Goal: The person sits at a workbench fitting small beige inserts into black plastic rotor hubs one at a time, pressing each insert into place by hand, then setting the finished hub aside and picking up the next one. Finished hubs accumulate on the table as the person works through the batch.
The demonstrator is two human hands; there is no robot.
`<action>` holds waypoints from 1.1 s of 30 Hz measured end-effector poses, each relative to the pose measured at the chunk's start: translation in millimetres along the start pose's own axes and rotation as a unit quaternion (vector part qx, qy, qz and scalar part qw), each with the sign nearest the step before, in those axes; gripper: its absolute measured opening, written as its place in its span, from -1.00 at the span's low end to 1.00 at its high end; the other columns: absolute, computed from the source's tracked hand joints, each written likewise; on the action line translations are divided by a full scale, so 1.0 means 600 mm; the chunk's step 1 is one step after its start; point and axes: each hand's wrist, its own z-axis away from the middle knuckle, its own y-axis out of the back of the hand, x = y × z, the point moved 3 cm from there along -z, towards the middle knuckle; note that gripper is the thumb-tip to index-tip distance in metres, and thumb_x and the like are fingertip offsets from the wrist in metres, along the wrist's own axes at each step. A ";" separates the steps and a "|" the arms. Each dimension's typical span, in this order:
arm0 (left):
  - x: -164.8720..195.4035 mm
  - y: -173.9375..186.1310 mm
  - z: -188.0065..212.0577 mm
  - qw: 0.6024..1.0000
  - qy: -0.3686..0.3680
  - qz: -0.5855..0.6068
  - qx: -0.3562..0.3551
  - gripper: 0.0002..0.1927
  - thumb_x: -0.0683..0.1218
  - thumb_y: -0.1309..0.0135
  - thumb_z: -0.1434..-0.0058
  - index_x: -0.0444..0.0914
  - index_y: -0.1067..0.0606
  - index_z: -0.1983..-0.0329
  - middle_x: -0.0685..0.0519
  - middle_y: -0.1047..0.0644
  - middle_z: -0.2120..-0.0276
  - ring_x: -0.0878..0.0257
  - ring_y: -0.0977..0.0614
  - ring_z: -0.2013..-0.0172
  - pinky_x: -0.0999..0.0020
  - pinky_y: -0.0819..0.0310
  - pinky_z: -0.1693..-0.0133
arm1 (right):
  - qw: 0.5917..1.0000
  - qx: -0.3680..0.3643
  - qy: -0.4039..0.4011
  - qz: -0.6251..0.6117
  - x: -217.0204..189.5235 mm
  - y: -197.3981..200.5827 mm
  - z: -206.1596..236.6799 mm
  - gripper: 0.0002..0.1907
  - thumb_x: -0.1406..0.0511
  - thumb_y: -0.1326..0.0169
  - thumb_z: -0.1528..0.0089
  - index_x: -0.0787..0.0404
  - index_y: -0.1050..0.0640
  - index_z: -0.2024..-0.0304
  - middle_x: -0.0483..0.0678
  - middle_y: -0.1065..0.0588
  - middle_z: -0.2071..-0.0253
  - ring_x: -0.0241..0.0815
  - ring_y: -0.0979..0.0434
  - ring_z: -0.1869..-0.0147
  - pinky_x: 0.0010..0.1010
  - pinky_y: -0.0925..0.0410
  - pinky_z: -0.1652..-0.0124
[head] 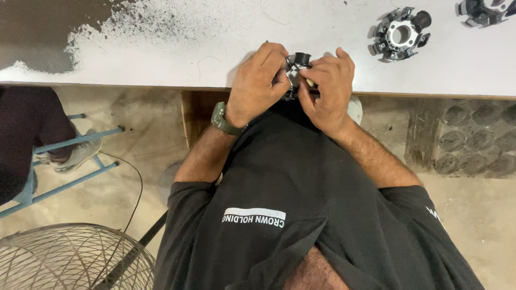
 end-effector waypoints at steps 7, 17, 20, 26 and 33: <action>0.001 -0.001 -0.003 1.000 0.009 0.008 -0.005 -0.82 -0.29 -0.14 -0.16 -0.27 -0.42 0.21 0.04 -0.52 0.06 0.01 -0.61 0.17 0.14 -0.53 0.14 | 1.000 -0.018 0.004 0.020 -0.003 0.001 -0.008 -0.59 0.54 -0.31 -0.15 0.17 -0.53 0.00 -0.02 -0.48 0.10 0.04 -0.48 -0.12 0.13 -0.16 -0.37; -0.032 0.017 0.002 0.999 0.045 -0.009 0.012 -0.88 -0.25 -0.15 -0.17 -0.26 -0.46 0.26 0.01 -0.58 0.02 0.10 -0.65 0.14 0.24 -0.57 0.14 | 0.999 0.012 -0.042 -0.010 0.008 0.019 -0.013 -0.67 0.52 -0.27 -0.27 0.23 -0.48 -0.03 0.00 -0.49 0.06 0.03 -0.49 -0.13 0.15 -0.16 -0.40; -0.068 0.056 -0.003 0.978 0.021 -0.189 0.087 -0.89 -0.21 -0.21 -0.30 -0.15 -0.52 0.18 0.04 -0.56 -0.10 0.15 -0.61 -0.09 0.20 -0.55 -0.09 | 0.997 0.017 -0.069 0.030 0.038 0.050 -0.014 -0.76 0.47 -0.24 -0.37 0.21 -0.50 -0.04 0.01 -0.48 0.02 0.02 -0.48 -0.19 0.10 -0.17 -0.41; -0.104 0.081 0.020 0.976 0.051 -0.184 0.106 -0.42 -0.08 -0.33 -0.37 -0.33 -0.36 -0.35 -0.22 -0.29 -0.37 -0.13 -0.32 -0.37 -0.12 -0.26 -0.35 | 0.995 -0.032 -0.005 0.094 0.040 0.068 -0.022 -0.62 0.07 -0.30 -0.34 0.15 -0.60 -0.06 0.10 -0.33 -0.34 0.15 -0.12 -0.54 0.24 0.18 -0.47; -0.094 0.068 0.014 0.973 0.037 -0.187 0.129 -0.24 0.00 -0.36 -0.38 -0.34 -0.22 -0.45 -0.19 -0.29 -0.37 -0.13 -0.32 -0.39 -0.13 -0.24 -0.39 | 0.969 -0.211 0.037 0.121 0.015 0.015 -0.004 -0.63 0.05 -0.39 -0.23 0.06 -0.60 0.07 0.10 -0.04 -0.61 0.25 0.31 -0.71 0.33 0.44 -0.52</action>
